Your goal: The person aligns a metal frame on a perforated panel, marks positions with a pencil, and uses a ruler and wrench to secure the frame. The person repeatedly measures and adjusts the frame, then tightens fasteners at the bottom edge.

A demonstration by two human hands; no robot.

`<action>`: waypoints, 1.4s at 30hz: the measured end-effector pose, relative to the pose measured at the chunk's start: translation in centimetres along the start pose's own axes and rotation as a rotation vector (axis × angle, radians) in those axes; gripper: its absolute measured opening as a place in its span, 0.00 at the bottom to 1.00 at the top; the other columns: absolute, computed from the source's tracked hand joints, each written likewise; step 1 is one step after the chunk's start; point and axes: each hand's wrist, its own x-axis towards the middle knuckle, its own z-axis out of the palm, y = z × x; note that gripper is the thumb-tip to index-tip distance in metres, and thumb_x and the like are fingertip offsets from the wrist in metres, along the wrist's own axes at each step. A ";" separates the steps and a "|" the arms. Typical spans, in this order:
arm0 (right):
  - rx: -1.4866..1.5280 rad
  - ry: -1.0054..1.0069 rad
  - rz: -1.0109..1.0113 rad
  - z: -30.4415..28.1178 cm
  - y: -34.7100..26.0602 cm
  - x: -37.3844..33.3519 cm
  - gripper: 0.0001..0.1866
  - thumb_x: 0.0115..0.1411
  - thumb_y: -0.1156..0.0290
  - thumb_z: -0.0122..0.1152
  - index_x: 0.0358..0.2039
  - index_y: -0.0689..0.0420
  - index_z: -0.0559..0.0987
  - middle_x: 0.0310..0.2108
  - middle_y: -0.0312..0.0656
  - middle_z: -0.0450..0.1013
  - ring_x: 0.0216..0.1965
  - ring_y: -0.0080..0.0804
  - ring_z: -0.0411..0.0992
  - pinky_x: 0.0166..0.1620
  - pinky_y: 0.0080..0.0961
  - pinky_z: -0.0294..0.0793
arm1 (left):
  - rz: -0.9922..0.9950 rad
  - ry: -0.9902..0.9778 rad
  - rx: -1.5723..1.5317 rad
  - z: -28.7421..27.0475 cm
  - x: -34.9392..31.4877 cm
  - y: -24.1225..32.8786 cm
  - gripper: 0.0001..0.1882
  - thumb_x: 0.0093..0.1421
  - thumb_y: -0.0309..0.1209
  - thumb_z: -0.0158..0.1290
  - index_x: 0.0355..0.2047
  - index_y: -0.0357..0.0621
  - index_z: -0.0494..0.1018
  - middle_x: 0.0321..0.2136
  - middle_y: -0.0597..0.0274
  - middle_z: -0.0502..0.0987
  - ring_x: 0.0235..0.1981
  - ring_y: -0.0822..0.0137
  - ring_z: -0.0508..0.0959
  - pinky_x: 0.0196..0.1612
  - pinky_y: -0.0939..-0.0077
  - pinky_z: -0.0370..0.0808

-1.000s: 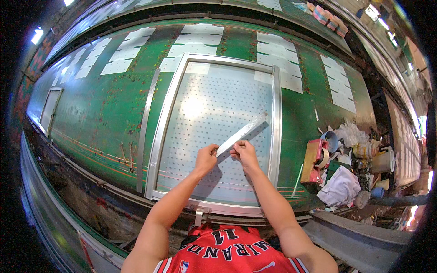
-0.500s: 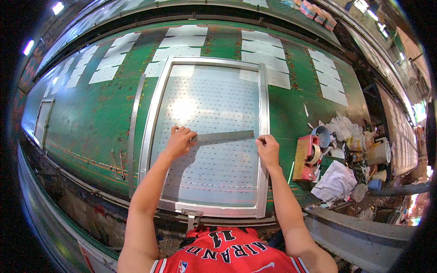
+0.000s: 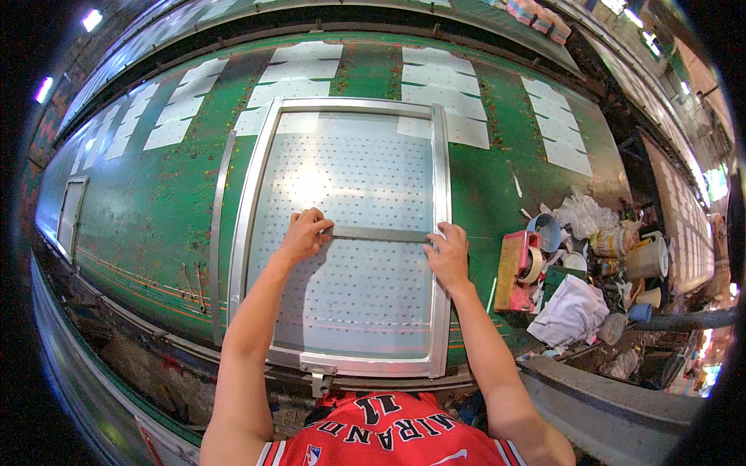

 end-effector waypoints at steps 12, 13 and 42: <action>-0.036 -0.056 -0.038 0.5 0.4 1.2 0.16 0.51 0.69 0.72 0.40 0.60 0.85 0.63 0.52 0.64 0.64 0.54 0.59 0.63 0.48 0.62 | 0.038 0.048 -0.039 0.4 0.5 0.4 0.18 0.54 0.31 0.66 0.47 0.51 0.83 0.39 0.63 0.72 0.46 0.60 0.71 0.52 0.62 0.63; -0.046 -0.046 -0.049 0.6 0.4 1.2 0.16 0.50 0.69 0.72 0.40 0.60 0.85 0.62 0.53 0.64 0.64 0.55 0.60 0.63 0.48 0.63 | 0.035 0.048 -0.042 0.4 0.5 0.4 0.18 0.54 0.31 0.66 0.47 0.51 0.83 0.39 0.63 0.72 0.46 0.60 0.71 0.52 0.62 0.63; -0.078 -0.048 -0.036 1.4 0.9 1.3 0.18 0.53 0.70 0.70 0.43 0.65 0.84 0.64 0.53 0.61 0.65 0.56 0.58 0.65 0.47 0.62 | -0.009 0.060 -0.145 0.6 0.8 0.5 0.18 0.50 0.27 0.67 0.44 0.51 0.84 0.37 0.65 0.73 0.44 0.61 0.70 0.52 0.61 0.62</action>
